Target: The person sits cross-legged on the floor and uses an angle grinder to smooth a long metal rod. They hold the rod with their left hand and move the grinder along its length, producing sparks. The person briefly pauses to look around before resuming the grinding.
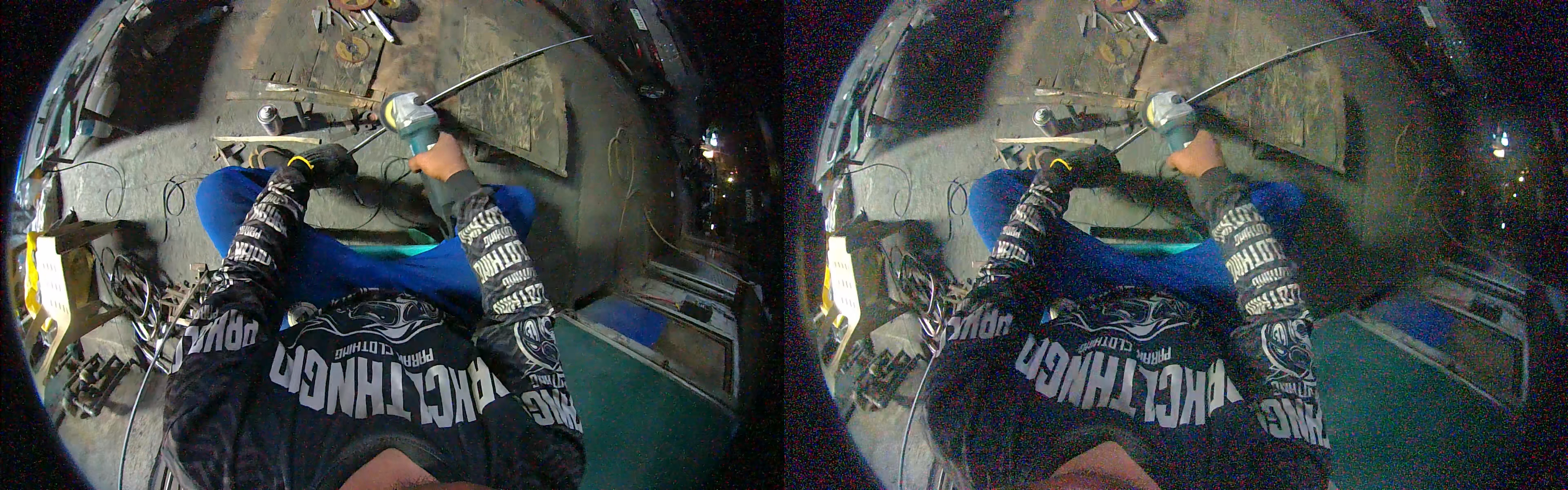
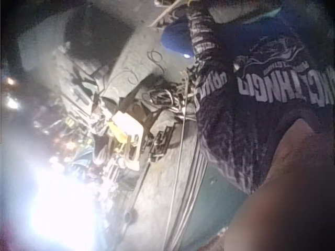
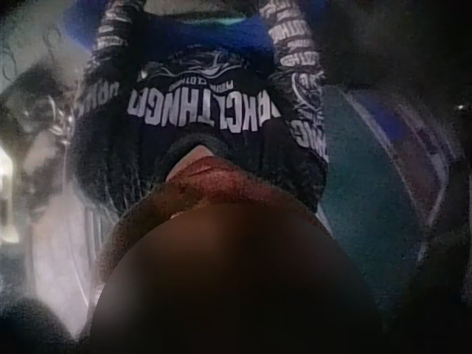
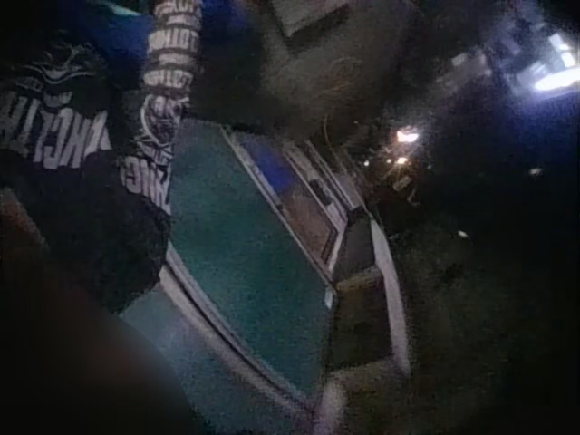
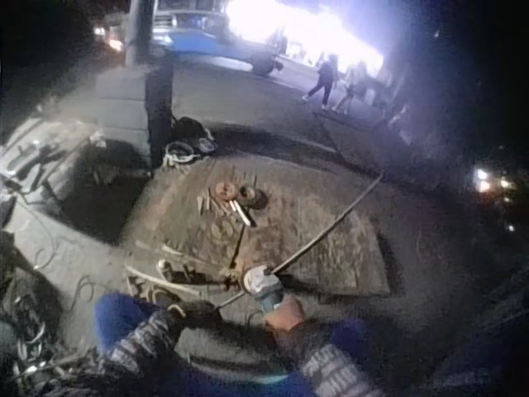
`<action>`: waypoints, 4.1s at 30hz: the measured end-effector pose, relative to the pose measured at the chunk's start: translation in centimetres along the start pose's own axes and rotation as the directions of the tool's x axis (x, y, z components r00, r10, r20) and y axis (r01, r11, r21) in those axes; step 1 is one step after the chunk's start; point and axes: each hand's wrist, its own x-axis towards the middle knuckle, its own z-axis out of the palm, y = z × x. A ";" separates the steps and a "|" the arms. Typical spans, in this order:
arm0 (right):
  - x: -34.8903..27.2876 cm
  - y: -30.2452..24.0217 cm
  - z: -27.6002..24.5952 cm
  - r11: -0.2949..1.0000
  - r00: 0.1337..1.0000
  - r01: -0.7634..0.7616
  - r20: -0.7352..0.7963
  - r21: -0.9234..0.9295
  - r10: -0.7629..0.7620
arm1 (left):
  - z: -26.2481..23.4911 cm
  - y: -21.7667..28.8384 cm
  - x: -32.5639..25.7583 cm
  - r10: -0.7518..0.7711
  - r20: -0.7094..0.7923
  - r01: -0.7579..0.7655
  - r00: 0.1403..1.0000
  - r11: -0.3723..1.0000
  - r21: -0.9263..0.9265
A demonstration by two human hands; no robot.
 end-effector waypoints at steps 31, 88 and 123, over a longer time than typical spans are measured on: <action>12.1 5.9 -6.0 0.978 0.991 -0.132 -0.038 -0.161 0.127 | 3.5 -3.6 0.6 -0.172 0.060 0.176 0.983 0.983 -0.057; -3.0 -2.3 0.7 0.999 0.994 0.034 0.103 0.031 -0.037 | -2.5 0.6 -1.3 -0.118 0.000 0.118 0.993 0.987 -0.111; 28.8 12.3 -17.4 0.961 0.965 -0.259 0.025 -0.094 0.263 | -2.3 -1.5 3.3 -0.500 0.094 0.505 0.861 0.817 -0.278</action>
